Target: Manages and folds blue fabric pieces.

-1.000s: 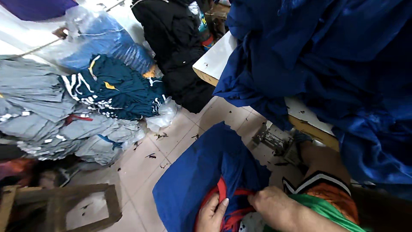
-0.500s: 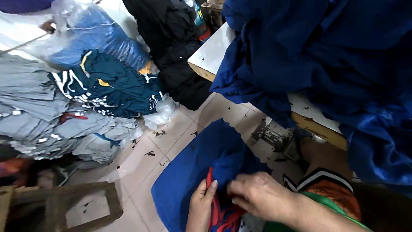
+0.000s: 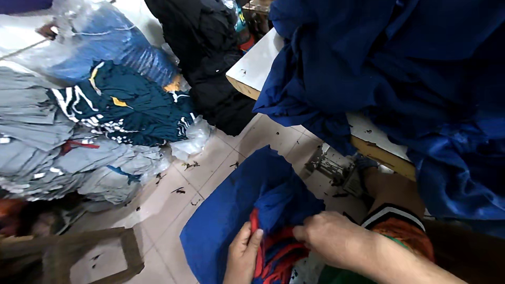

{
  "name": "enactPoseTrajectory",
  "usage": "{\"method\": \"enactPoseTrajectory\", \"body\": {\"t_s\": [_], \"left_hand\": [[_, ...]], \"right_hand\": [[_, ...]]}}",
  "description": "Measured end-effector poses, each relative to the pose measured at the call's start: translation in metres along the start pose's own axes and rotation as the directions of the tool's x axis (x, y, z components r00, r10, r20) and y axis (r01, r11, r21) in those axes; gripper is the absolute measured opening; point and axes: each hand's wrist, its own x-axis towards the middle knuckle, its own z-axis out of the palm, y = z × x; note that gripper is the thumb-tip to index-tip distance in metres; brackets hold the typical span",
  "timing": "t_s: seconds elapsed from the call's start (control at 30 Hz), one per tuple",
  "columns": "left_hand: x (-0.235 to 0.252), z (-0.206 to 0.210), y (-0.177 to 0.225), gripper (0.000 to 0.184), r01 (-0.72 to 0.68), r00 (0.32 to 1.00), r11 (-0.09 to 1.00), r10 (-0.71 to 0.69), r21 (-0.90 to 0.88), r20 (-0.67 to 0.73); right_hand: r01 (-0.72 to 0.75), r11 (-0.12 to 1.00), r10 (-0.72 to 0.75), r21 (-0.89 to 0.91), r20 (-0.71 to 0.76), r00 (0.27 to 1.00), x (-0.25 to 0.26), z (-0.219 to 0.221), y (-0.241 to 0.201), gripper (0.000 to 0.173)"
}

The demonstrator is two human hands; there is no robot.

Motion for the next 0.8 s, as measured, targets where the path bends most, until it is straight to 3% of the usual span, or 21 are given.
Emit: {"method": "enactPoseTrajectory", "body": {"t_s": [0.1, 0.13, 0.17, 0.2, 0.23, 0.3, 0.33, 0.4, 0.43, 0.5, 0.6, 0.7, 0.8], "left_hand": [[-0.007, 0.008, 0.010, 0.048, -0.157, 0.976, 0.952, 0.109, 0.262, 0.187], [-0.007, 0.011, 0.010, 0.051, -0.173, 0.976, 0.934, 0.121, 0.313, 0.179], [-0.006, 0.014, 0.004, 0.042, -0.195, 0.980, 0.926, 0.171, 0.324, 0.101], [-0.004, 0.015, 0.000, 0.032, -0.158, 0.987, 0.945, 0.161, 0.287, 0.014], [-0.001, 0.013, 0.001, 0.025, -0.066, 0.996, 0.977, 0.077, 0.202, -0.046], [0.005, 0.008, 0.002, 0.022, 0.134, 0.982, 0.991, -0.137, -0.028, -0.133], [0.006, 0.006, 0.001, 0.022, 0.185, 0.967, 0.976, -0.201, -0.112, -0.155], [0.006, 0.003, 0.001, 0.021, 0.213, 0.962, 0.963, -0.237, -0.165, -0.139], [0.005, 0.002, 0.002, 0.021, 0.211, 0.967, 0.964, -0.230, -0.159, -0.108], [0.003, 0.002, 0.004, 0.018, 0.200, 0.974, 0.969, -0.212, -0.146, -0.074], [0.002, 0.003, -0.001, 0.016, 0.231, 0.965, 0.955, -0.250, -0.188, -0.083], [0.001, 0.004, -0.003, 0.016, 0.223, 0.969, 0.958, -0.238, -0.178, -0.064], [-0.007, 0.002, -0.003, 0.024, 0.130, 0.991, 0.990, -0.127, -0.062, 0.052]], "right_hand": [[0.081, 0.996, -0.084, -0.027, -0.131, 0.988, 0.010, -0.018, -0.019, 0.023], [0.093, 0.995, -0.098, -0.039, -0.171, 0.980, 0.014, -0.019, -0.023, 0.024], [0.114, 0.992, -0.121, -0.043, -0.234, 0.965, 0.018, -0.016, -0.023, 0.024], [0.153, 0.987, -0.160, -0.048, -0.337, 0.928, 0.022, -0.006, -0.019, 0.023], [0.209, 0.975, -0.217, -0.069, -0.461, 0.861, 0.026, 0.008, -0.013, 0.021], [0.305, 0.944, -0.322, -0.127, -0.564, 0.761, 0.030, 0.035, 0.000, 0.019], [0.321, 0.934, -0.354, -0.155, -0.517, 0.780, 0.029, 0.046, 0.005, 0.016], [0.219, 0.970, -0.232, -0.102, -0.139, 0.963, 0.021, 0.050, 0.009, 0.022], [0.124, 0.988, -0.121, -0.090, 0.035, 0.992, 0.022, 0.049, 0.011, 0.027], [0.005, 0.994, 0.014, -0.113, 0.172, 0.985, 0.027, 0.048, 0.018, 0.035], [-0.015, 0.990, 0.040, -0.139, 0.180, 0.983, 0.027, 0.041, 0.014, 0.032], [0.021, 0.998, -0.013, -0.052, 0.142, 0.990, 0.023, 0.031, 0.007, 0.026], [0.056, 0.994, -0.052, 0.097, -0.045, 0.998, 0.022, 0.018, 0.008, 0.022]]}}
